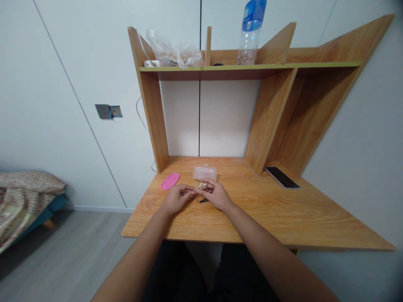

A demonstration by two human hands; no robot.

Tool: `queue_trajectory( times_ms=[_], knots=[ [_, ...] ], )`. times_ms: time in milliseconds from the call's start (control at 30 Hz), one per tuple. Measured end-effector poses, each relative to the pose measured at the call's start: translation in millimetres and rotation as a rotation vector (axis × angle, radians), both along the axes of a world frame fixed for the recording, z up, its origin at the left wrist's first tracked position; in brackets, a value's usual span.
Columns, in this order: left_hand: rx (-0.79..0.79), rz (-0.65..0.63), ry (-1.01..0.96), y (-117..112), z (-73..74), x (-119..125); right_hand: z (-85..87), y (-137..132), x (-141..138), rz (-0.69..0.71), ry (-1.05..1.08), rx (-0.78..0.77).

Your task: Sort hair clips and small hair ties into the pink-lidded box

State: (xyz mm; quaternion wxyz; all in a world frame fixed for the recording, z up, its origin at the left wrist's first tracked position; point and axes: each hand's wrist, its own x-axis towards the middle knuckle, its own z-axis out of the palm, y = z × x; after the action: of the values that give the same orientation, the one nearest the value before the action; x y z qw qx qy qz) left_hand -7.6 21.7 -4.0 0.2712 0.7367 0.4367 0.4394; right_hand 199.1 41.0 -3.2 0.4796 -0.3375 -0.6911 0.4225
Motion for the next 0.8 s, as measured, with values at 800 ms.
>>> queue_trajectory(
  times_ms=[800],
  knots=[
    [0.188,0.063,0.282,-13.1,15.8,5.0,-8.2,3.0,1.7,-0.001,-0.149,0.106]
  ],
)
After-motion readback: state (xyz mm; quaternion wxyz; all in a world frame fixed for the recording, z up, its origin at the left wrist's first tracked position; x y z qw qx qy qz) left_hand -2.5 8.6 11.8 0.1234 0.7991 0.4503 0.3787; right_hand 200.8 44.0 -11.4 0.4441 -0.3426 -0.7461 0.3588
